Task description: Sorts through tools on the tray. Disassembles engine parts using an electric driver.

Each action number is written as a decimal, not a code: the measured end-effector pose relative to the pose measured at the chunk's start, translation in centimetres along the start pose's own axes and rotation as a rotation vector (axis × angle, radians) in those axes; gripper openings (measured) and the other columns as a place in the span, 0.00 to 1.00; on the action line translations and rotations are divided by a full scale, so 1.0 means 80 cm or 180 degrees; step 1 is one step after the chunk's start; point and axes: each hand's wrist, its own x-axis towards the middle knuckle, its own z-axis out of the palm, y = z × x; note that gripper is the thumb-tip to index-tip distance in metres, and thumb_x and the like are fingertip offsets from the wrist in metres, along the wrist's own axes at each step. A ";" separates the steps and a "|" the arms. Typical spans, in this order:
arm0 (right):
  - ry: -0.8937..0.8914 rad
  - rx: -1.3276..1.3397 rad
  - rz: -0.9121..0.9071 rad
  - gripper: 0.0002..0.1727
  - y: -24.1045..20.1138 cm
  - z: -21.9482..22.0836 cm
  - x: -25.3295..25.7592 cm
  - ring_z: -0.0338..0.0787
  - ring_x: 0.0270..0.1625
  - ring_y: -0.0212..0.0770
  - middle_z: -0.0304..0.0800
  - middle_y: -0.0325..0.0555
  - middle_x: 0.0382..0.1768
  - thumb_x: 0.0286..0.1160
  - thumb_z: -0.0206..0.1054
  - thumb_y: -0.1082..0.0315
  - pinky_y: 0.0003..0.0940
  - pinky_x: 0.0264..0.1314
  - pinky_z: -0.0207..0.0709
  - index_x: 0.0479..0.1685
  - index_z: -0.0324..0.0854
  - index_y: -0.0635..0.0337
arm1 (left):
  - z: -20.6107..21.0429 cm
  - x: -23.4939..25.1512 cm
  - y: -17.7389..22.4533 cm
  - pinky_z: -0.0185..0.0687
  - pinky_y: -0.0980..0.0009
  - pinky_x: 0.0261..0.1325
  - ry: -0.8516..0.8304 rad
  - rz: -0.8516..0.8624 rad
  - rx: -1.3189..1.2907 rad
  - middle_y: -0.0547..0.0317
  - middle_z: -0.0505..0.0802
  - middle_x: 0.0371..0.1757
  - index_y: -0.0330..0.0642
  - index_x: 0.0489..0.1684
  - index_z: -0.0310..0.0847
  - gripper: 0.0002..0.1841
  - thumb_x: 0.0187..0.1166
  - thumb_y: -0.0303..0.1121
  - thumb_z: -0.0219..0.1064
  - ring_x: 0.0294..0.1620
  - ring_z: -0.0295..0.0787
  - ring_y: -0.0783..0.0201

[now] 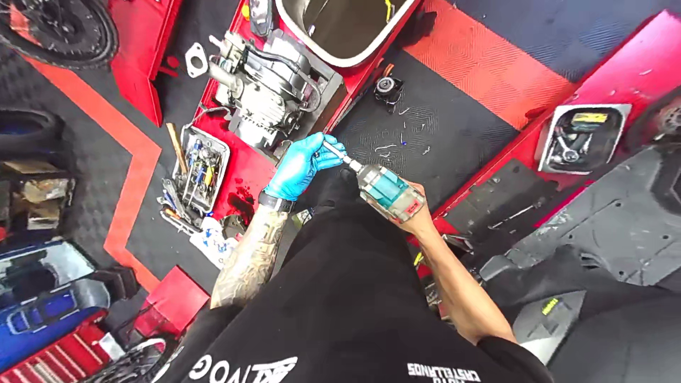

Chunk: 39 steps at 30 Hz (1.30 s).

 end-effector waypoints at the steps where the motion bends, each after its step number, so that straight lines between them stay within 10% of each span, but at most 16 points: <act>1: -0.0074 -0.0008 0.0098 0.33 0.005 0.000 0.005 0.92 0.61 0.28 0.96 0.44 0.57 0.58 0.86 0.61 0.29 0.74 0.84 0.64 0.85 0.68 | -0.007 0.005 0.002 0.91 0.58 0.64 0.0080 -0.0146 0.0012 0.46 0.94 0.55 0.32 0.63 0.79 0.24 0.98 0.38 0.37 0.53 0.96 0.55; 8: -0.0535 -0.0331 -0.0138 0.34 0.048 0.010 0.048 0.88 0.73 0.44 0.89 0.56 0.69 0.65 0.77 0.59 0.45 0.81 0.80 0.71 0.82 0.71 | -0.036 0.039 -0.006 0.90 0.59 0.64 0.0290 -0.0396 -0.0358 0.47 0.95 0.53 0.31 0.62 0.80 0.24 0.98 0.38 0.38 0.55 0.95 0.55; 19: -0.0635 0.0282 0.0126 0.32 0.093 0.014 0.133 0.92 0.54 0.21 0.95 0.42 0.50 0.49 0.85 0.62 0.22 0.65 0.85 0.58 0.85 0.70 | 0.006 0.085 0.002 0.83 0.55 0.73 0.1449 0.0479 -0.1554 0.42 0.91 0.63 0.32 0.75 0.69 0.27 0.98 0.39 0.30 0.66 0.90 0.51; 29: -0.0922 0.0699 0.0350 0.29 0.103 -0.001 0.168 0.94 0.52 0.26 0.96 0.44 0.49 0.50 0.86 0.65 0.26 0.63 0.88 0.55 0.86 0.68 | 0.042 0.109 0.025 0.93 0.63 0.54 0.2699 -0.0086 -0.1063 0.48 0.95 0.43 0.33 0.55 0.80 0.26 0.98 0.45 0.40 0.46 0.96 0.57; 39: -0.0814 0.0951 0.0407 0.30 0.116 0.006 0.168 0.95 0.54 0.31 0.96 0.48 0.50 0.49 0.87 0.67 0.29 0.66 0.87 0.56 0.86 0.71 | 0.039 0.106 0.014 0.91 0.58 0.60 0.2589 0.0014 -0.1018 0.45 0.95 0.49 0.32 0.60 0.77 0.32 0.98 0.48 0.29 0.52 0.95 0.53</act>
